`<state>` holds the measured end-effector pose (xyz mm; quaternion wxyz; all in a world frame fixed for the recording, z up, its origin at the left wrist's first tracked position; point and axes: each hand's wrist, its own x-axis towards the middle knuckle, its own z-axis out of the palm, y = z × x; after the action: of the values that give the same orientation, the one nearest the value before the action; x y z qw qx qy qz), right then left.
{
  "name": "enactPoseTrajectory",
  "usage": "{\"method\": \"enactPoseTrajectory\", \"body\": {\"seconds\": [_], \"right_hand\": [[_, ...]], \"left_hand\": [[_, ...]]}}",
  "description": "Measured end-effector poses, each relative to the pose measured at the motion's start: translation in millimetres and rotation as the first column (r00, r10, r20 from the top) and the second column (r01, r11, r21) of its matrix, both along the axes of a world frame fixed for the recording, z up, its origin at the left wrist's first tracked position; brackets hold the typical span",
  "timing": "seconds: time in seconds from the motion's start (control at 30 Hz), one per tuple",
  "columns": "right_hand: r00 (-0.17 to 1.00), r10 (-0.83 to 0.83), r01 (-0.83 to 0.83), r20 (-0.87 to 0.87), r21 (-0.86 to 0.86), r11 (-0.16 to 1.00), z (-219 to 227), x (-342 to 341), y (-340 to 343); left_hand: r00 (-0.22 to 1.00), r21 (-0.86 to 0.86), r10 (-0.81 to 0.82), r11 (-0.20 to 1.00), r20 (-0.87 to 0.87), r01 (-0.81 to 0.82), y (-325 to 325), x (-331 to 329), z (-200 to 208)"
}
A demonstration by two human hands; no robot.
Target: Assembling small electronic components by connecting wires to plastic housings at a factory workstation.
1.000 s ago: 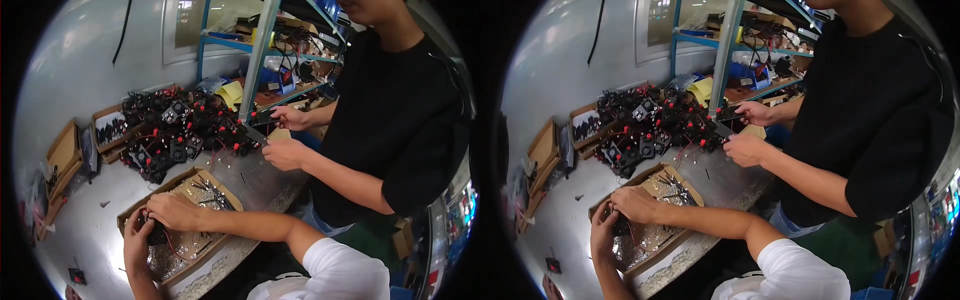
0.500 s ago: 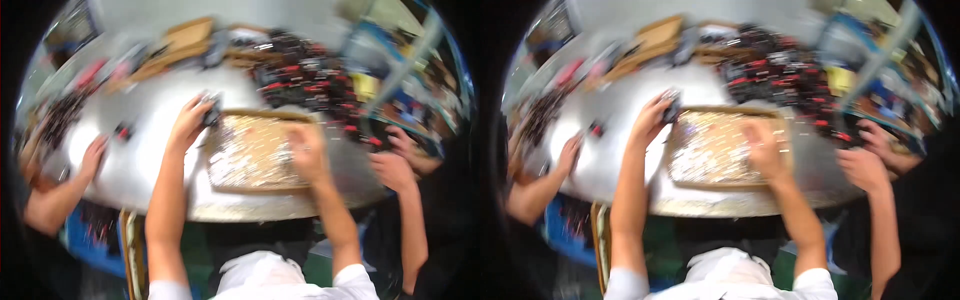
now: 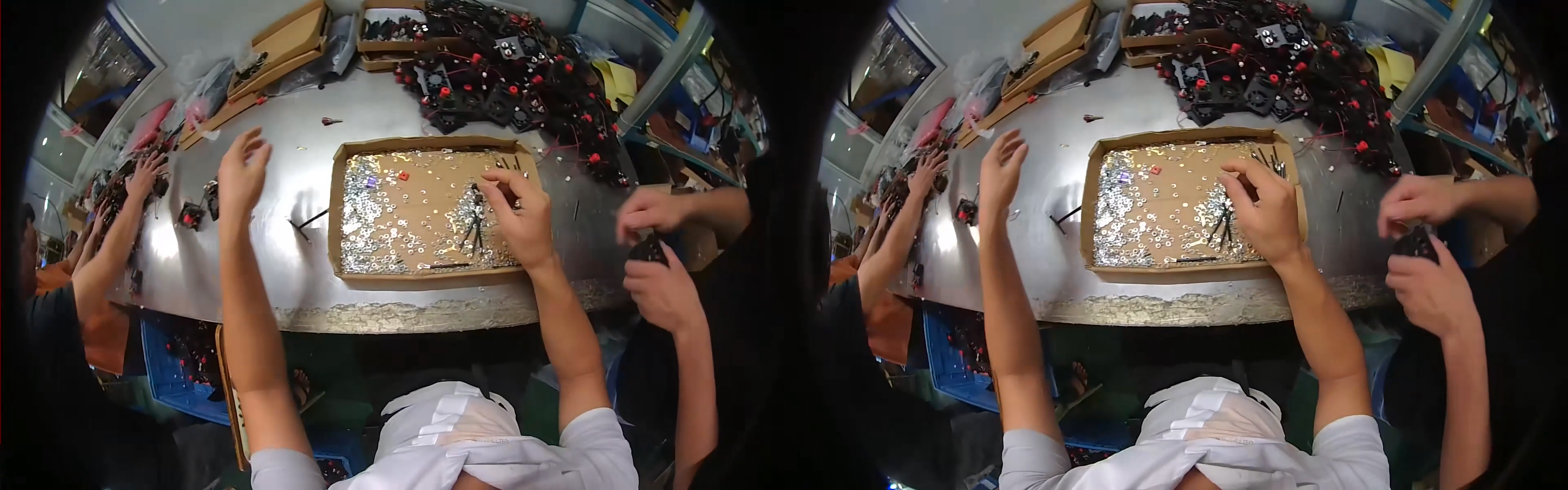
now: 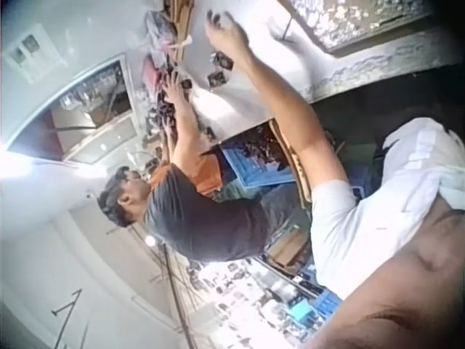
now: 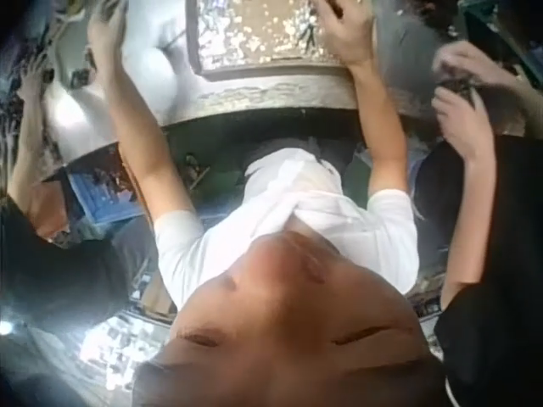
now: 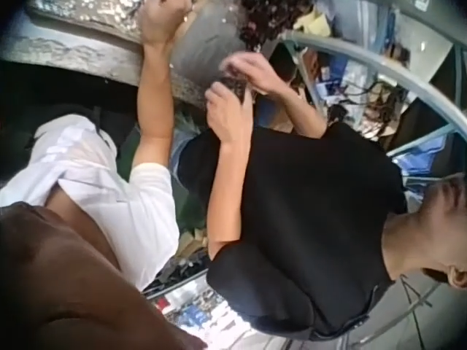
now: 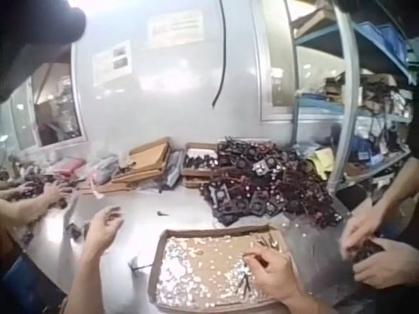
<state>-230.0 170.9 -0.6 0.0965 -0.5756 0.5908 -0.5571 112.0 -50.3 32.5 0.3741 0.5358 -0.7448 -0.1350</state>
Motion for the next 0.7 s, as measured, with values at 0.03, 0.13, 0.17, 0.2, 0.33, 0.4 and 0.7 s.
{"method": "enactPoseTrajectory", "body": {"seconds": [0.03,0.13,0.17,0.2,0.33,0.4,0.7], "right_hand": [[1.0,-0.003,0.002,0.031,0.044,0.999,-2,-2,0],[1.0,0.008,-0.008,-0.002,0.056,0.998,-3,-2,0],[1.0,0.019,-0.019,0.003,0.072,0.997,-2,0,0],[1.0,-0.002,0.003,-0.022,0.05,0.999,-2,1,-1],[0.999,0.034,-0.035,0.015,0.031,0.999,1,8,6],[0.998,0.058,-0.057,-0.032,0.021,0.998,-4,11,2],[0.981,0.067,-0.052,-0.183,0.083,0.995,5,8,2]], "left_hand": [[0.971,0.156,-0.098,0.979,-0.217,0.134,8,-25,5],[0.915,0.169,-0.226,0.94,-0.334,0.295,23,-67,1],[0.898,0.23,-0.218,0.919,-0.382,0.321,29,-76,-1],[0.867,0.227,-0.233,0.906,-0.44,0.358,33,-88,-4],[0.817,0.202,-0.264,0.888,-0.514,0.414,33,-97,-30],[0.79,0.196,-0.239,0.891,-0.565,0.41,28,-92,-46],[0.844,0.163,-0.202,0.933,-0.498,0.32,37,-99,-42]]}}
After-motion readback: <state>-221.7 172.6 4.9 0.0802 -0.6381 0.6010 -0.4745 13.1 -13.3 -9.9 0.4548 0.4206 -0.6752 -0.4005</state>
